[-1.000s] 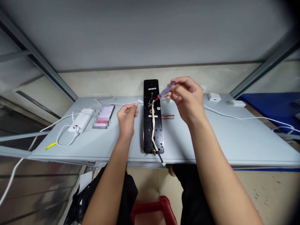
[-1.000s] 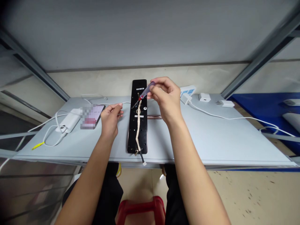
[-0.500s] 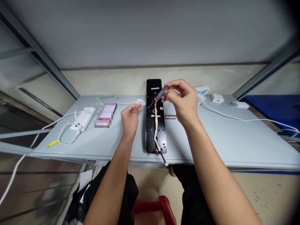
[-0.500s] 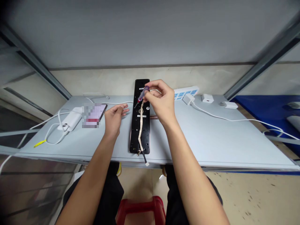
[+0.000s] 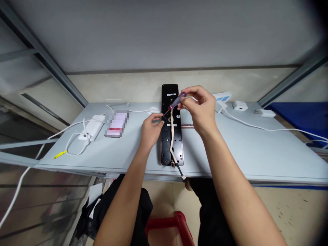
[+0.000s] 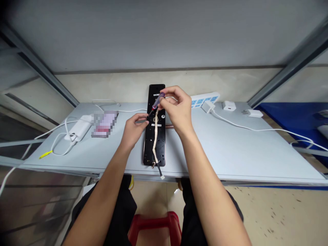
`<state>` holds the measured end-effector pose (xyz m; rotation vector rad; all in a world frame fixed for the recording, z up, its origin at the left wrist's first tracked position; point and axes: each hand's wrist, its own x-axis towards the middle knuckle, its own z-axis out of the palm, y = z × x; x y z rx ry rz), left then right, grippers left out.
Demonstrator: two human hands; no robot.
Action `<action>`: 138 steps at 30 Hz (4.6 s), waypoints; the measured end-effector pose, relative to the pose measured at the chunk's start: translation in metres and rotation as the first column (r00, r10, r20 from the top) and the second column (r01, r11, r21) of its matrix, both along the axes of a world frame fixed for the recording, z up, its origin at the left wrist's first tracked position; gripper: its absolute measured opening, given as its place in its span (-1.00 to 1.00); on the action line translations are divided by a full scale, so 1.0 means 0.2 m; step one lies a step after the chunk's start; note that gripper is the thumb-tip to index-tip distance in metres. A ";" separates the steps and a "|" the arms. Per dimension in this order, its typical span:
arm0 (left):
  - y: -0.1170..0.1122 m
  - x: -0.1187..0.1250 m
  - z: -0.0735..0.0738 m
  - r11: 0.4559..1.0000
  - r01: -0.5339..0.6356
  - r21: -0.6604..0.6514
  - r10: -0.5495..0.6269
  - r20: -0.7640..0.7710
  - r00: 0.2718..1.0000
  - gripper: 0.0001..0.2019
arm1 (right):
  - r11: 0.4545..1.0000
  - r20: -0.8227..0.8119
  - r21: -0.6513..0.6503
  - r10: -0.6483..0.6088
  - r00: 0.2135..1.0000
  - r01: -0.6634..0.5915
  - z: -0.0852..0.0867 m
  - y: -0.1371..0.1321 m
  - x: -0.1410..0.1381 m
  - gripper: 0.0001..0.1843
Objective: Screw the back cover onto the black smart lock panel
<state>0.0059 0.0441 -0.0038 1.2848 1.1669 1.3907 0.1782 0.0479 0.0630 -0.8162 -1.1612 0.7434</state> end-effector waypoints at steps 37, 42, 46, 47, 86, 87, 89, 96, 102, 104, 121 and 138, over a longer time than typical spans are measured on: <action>0.00 0.00 0.00 0.999 0.034 0.000 -0.033 -0.139 0.990 -0.71 | 0.995 -0.060 0.044 -0.083 0.995 0.086 -0.09 0.07 0.02 -0.84; -0.01 0.00 0.01 0.999 0.044 -0.007 -0.044 -0.144 0.989 -0.70 | 0.996 -0.058 0.025 -0.081 0.995 0.083 -0.12 0.10 0.04 -0.82; -0.01 0.00 0.01 0.999 0.038 -0.006 -0.038 -0.145 0.989 -0.70 | 0.997 -0.075 0.008 -0.078 0.994 0.078 -0.14 0.11 0.05 -0.81; -0.01 0.00 0.01 0.999 0.031 -0.007 -0.032 -0.147 0.989 -0.70 | 0.997 -0.077 0.006 -0.077 0.994 0.078 -0.14 0.11 0.06 -0.81; -0.01 0.00 0.00 0.999 0.019 -0.040 -0.025 -0.168 0.985 -0.68 | 0.991 -0.044 -0.017 -0.136 0.990 0.135 -0.14 0.10 0.06 -0.84; -0.01 0.00 0.00 0.999 0.016 -0.041 -0.023 -0.172 0.985 -0.67 | 0.991 -0.040 -0.017 -0.136 0.990 0.136 -0.14 0.10 0.06 -0.84; -0.01 0.00 0.00 0.999 0.010 -0.046 -0.018 -0.181 0.983 -0.67 | 0.990 -0.034 -0.017 -0.142 0.989 0.142 -0.14 0.10 0.06 -0.84; -0.02 0.00 0.02 0.998 0.016 -0.054 -0.026 -0.182 0.983 -0.68 | 0.991 -0.054 -0.008 -0.133 0.990 0.133 -0.12 0.09 0.05 -0.82; -0.02 0.00 0.01 0.999 0.009 -0.045 -0.017 -0.179 0.984 -0.68 | 0.992 -0.013 0.005 -0.126 0.992 0.126 -0.10 0.07 0.04 -0.81; -0.02 0.00 0.01 0.999 0.010 -0.037 -0.016 -0.177 0.984 -0.69 | 0.993 -0.016 0.007 -0.117 0.993 0.117 -0.09 0.07 0.04 -0.81; -0.02 0.00 0.00 1.000 0.003 -0.021 -0.007 -0.186 0.982 -0.76 | 0.994 -0.009 0.005 -0.106 0.994 0.106 -0.08 0.06 0.04 -0.78; -0.03 0.01 0.02 1.000 0.003 -0.012 -0.005 -0.187 0.982 -0.77 | 0.996 0.009 0.002 -0.089 0.996 0.089 -0.07 0.05 0.03 -0.75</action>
